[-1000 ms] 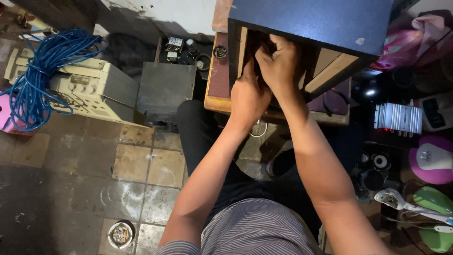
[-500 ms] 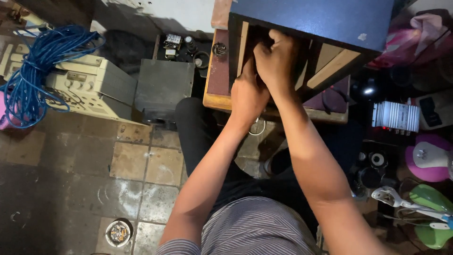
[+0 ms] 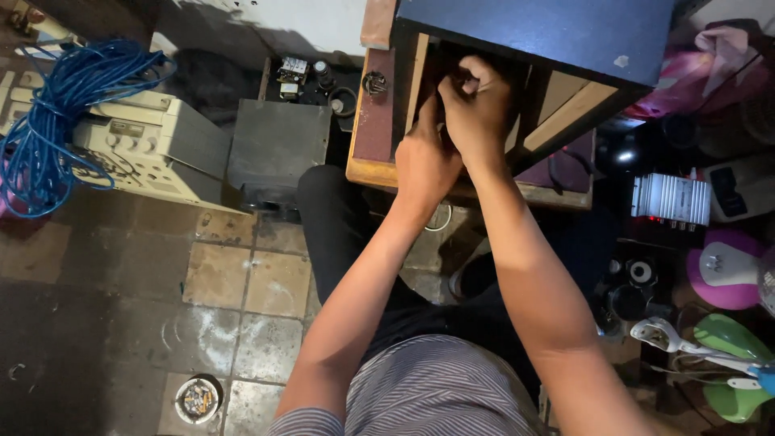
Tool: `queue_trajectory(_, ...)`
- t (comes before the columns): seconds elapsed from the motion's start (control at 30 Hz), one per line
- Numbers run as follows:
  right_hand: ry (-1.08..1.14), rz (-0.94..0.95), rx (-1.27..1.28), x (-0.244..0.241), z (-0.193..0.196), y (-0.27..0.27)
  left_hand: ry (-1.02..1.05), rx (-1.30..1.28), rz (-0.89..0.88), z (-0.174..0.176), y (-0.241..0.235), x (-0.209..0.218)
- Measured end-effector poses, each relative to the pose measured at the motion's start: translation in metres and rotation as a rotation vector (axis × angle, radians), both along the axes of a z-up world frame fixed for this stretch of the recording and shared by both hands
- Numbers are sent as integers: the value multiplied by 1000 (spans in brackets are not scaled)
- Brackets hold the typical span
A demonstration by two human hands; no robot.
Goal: The person sits on the floor and works on the internal wiring of a wooden electronic enclosure. They connect a white wire to a silver power supply unit, repeatedly testing the connection by plugging and unplugging it.
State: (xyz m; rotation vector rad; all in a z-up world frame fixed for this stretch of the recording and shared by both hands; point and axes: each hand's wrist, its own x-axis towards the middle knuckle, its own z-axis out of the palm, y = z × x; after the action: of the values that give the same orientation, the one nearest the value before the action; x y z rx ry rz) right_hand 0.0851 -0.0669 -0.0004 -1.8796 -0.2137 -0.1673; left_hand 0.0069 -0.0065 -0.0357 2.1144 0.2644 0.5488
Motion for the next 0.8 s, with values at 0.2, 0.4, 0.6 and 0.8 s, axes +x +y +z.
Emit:
queue_trajectory(0.2, 46, -4, -22, -5, 4, -6, 69, 26, -19, 8, -4, -12)
queue_trajectory(0.4, 90, 69, 12, -13, 13, -7, -7, -33, -41, 28, -4, -35)
queue_trajectory(0.6, 24, 175, 33, -13, 16, -13, 49, 31, -34, 20, -3, -52)
queue_trajectory(0.8, -106, 170, 70, -6, -2, -12, -57, 112, 38, 16, 2, -62)
